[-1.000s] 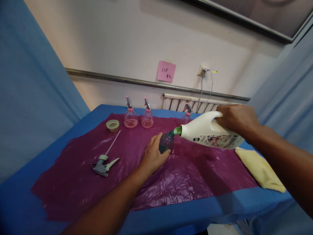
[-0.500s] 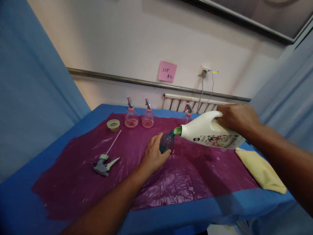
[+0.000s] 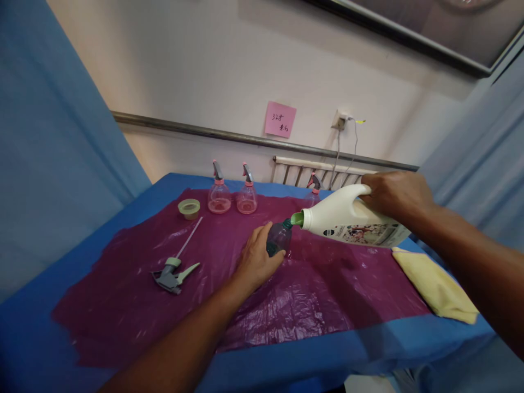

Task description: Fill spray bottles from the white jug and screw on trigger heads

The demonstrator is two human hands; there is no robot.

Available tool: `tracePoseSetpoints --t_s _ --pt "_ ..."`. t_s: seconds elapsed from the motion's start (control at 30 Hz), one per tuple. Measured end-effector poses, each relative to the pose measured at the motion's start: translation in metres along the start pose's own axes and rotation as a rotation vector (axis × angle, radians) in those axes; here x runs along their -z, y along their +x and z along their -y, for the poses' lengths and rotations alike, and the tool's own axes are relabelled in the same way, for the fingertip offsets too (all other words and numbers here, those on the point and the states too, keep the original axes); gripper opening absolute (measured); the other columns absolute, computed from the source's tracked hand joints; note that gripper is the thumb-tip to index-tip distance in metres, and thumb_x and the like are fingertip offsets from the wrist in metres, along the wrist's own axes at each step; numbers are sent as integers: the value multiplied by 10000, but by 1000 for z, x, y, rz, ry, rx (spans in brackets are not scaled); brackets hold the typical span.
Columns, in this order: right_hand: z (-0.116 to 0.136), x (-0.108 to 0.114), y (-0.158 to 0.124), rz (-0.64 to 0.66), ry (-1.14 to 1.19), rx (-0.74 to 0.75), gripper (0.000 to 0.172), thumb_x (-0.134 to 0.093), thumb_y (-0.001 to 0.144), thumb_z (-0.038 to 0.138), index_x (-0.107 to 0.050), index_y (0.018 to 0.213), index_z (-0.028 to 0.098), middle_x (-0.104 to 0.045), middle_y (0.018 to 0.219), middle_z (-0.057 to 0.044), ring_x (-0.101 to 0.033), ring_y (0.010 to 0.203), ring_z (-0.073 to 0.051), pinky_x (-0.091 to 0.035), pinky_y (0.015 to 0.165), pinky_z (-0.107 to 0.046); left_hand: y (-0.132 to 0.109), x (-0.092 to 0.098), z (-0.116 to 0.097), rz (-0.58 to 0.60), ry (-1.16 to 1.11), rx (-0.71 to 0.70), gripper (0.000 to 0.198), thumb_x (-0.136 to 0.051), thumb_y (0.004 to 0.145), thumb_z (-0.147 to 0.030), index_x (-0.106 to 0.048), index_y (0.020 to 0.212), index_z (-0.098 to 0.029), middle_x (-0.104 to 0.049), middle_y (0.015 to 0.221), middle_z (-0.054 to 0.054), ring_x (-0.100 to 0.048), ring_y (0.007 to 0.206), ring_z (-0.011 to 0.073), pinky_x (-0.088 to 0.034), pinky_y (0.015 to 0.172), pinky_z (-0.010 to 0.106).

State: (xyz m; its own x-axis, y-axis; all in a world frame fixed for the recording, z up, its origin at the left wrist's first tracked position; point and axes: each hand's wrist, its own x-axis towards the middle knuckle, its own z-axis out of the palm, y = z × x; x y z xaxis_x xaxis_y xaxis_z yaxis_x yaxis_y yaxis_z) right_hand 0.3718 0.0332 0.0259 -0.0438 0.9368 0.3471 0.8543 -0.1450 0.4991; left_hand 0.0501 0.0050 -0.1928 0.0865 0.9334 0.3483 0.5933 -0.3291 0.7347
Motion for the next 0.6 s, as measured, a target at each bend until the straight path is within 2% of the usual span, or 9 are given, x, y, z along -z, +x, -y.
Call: tracePoseSetpoints --t_s 0.6 --pt "1 7 0 22 -11 2 350 -516 979 560 -767 1034 323 -836 1016 -88 -754 889 -317 -316 606 -353 0 -1 1 -4 -10 5 848 -844 888 -267 -512 1666 -200 -601 1642 178 -596 1526 384 -473 1311 552"
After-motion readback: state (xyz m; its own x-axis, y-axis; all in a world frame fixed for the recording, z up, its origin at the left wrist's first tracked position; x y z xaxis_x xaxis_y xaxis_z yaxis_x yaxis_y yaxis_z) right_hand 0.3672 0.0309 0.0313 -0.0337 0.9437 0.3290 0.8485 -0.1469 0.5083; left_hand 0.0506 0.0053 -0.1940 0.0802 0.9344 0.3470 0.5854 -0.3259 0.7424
